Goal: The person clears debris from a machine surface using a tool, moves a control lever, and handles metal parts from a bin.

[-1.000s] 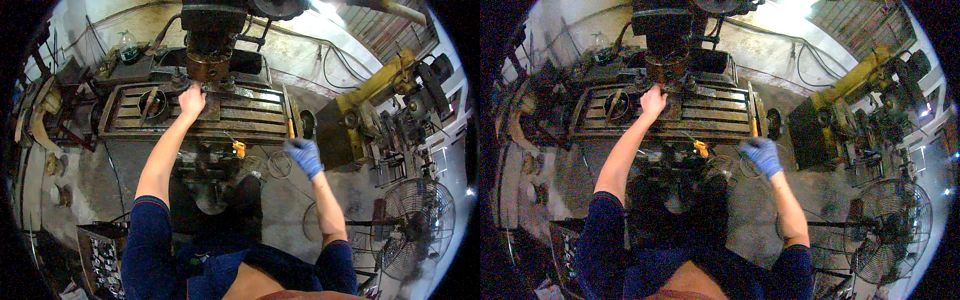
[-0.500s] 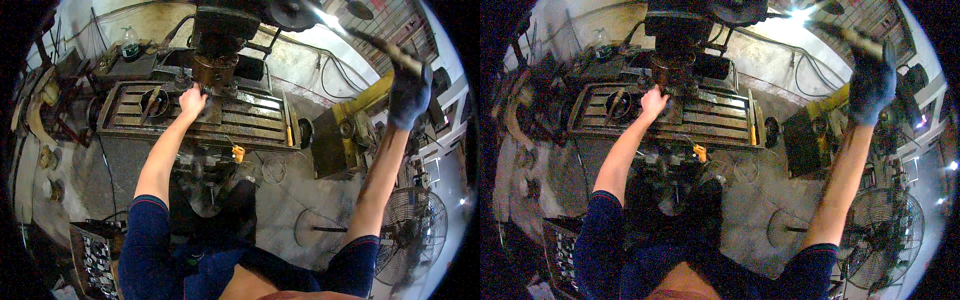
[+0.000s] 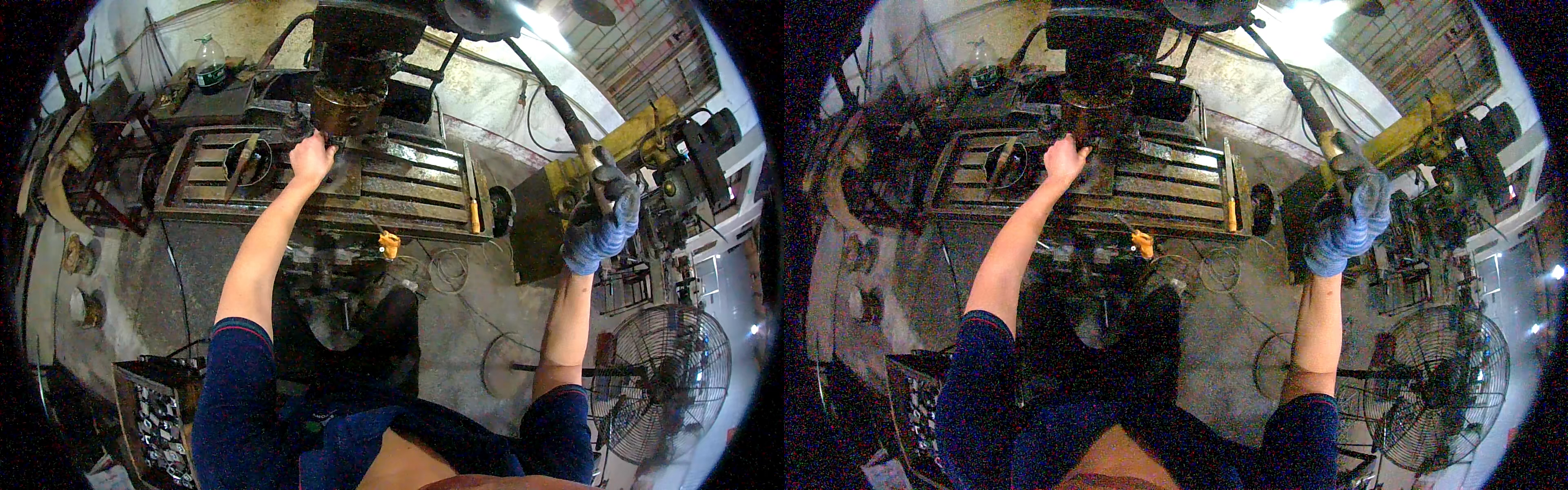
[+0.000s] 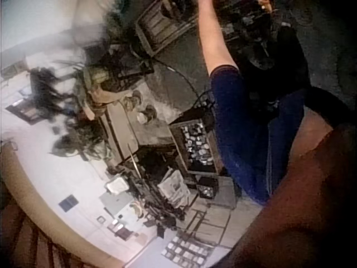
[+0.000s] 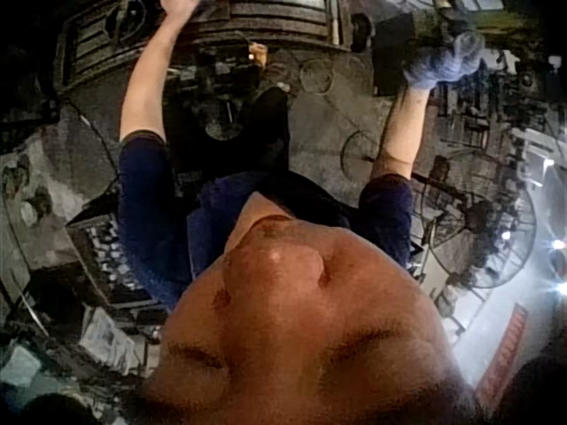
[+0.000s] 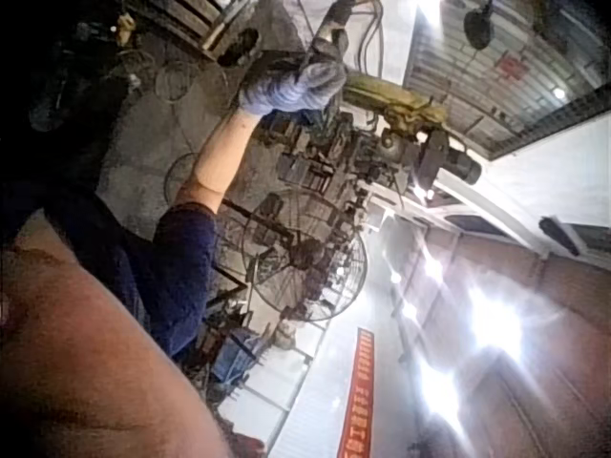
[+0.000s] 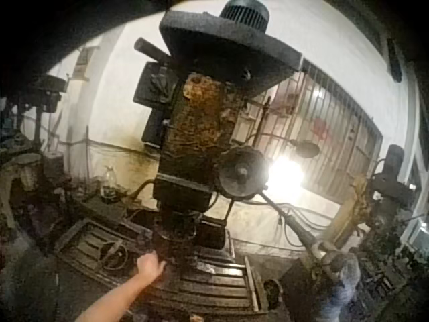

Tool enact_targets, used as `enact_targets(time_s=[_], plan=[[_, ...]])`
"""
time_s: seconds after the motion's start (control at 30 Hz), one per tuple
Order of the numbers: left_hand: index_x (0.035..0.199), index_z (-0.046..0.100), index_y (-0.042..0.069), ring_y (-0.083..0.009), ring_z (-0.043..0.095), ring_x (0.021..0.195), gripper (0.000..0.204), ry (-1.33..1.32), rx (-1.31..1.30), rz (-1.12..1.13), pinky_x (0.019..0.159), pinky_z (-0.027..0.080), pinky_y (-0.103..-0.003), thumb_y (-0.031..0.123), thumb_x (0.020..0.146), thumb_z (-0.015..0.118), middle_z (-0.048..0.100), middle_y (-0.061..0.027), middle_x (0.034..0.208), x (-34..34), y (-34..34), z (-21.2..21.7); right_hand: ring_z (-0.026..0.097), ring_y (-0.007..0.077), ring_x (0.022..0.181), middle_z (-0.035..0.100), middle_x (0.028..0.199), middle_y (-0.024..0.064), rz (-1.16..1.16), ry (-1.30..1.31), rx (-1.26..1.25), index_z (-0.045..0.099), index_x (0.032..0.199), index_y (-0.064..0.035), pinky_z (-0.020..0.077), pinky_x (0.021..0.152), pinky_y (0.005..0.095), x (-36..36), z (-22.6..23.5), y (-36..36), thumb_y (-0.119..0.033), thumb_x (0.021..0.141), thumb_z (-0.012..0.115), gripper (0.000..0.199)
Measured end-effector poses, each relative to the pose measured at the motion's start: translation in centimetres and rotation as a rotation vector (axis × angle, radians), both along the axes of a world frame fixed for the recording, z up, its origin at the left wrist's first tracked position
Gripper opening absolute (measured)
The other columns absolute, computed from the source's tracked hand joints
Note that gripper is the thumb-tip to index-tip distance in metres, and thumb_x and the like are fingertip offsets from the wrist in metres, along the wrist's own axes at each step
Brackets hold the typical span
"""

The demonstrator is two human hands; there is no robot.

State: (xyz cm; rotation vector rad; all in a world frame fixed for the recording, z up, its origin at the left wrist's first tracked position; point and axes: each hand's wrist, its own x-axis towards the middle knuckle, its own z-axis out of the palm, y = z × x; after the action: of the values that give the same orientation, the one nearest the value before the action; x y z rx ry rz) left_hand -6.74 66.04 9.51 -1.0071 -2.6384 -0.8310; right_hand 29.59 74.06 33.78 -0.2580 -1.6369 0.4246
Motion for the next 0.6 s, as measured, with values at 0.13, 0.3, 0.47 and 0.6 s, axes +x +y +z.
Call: enact_targets(time_s=[0.13, 0.3, 0.47, 0.6], plan=[[0.086, 0.057, 0.007, -0.0306, 0.062, 0.071, 0.032, 0.000, -0.013, -0.003, 0.060, 0.049, -0.041, 0.034, 0.071, 0.066, 0.062, -0.0125, 0.073, 0.0, -0.4, 0.3, 0.055, 0.0237, 0.082, 0.058, 0.087, 0.0121, -0.206, 0.002, 0.062, 0.057, 0.085, 0.0023, 0.0402, 0.081, 0.0358, -0.6, 0.6, 0.3, -0.030, 0.085, 0.044, 0.035], [0.085, 0.057, 0.007, -0.0319, 0.061, 0.070, 0.031, -0.022, -0.010, -0.014, 0.060, 0.048, -0.042, 0.033, 0.071, 0.066, 0.062, -0.0135, 0.072, 0.3, 0.1, 0.7, 0.052, 0.0161, 0.077, 0.058, 0.086, 0.0060, -0.015, 0.047, 0.026, 0.060, 0.084, -0.0004, 0.0406, 0.073, 0.0295, -0.6, -0.6, -0.3, -0.025, 0.084, 0.048, 0.027], [0.086, 0.057, 0.007, -0.0308, 0.062, 0.069, 0.032, 0.032, -0.008, -0.024, 0.059, 0.049, -0.042, 0.034, 0.072, 0.066, 0.062, -0.0129, 0.071, 0.2, -0.5, 0.3, 0.052, 0.0156, 0.077, 0.059, 0.085, 0.0068, -0.186, 0.038, -0.020, 0.060, 0.085, -0.0004, 0.0398, 0.073, 0.0284, 0.0, 0.1, 0.6, -0.027, 0.083, 0.052, 0.028], [0.084, 0.058, 0.007, -0.0302, 0.062, 0.070, 0.030, 0.006, -0.026, -0.008, 0.059, 0.049, -0.042, 0.034, 0.072, 0.066, 0.063, -0.0129, 0.074, 0.6, 0.1, 0.4, 0.052, 0.0131, 0.074, 0.059, 0.087, 0.0052, -0.067, 0.078, -0.075, 0.059, 0.083, -0.0007, 0.0386, 0.068, 0.0248, -0.5, -1.2, 0.0, -0.030, 0.085, 0.050, 0.031]])
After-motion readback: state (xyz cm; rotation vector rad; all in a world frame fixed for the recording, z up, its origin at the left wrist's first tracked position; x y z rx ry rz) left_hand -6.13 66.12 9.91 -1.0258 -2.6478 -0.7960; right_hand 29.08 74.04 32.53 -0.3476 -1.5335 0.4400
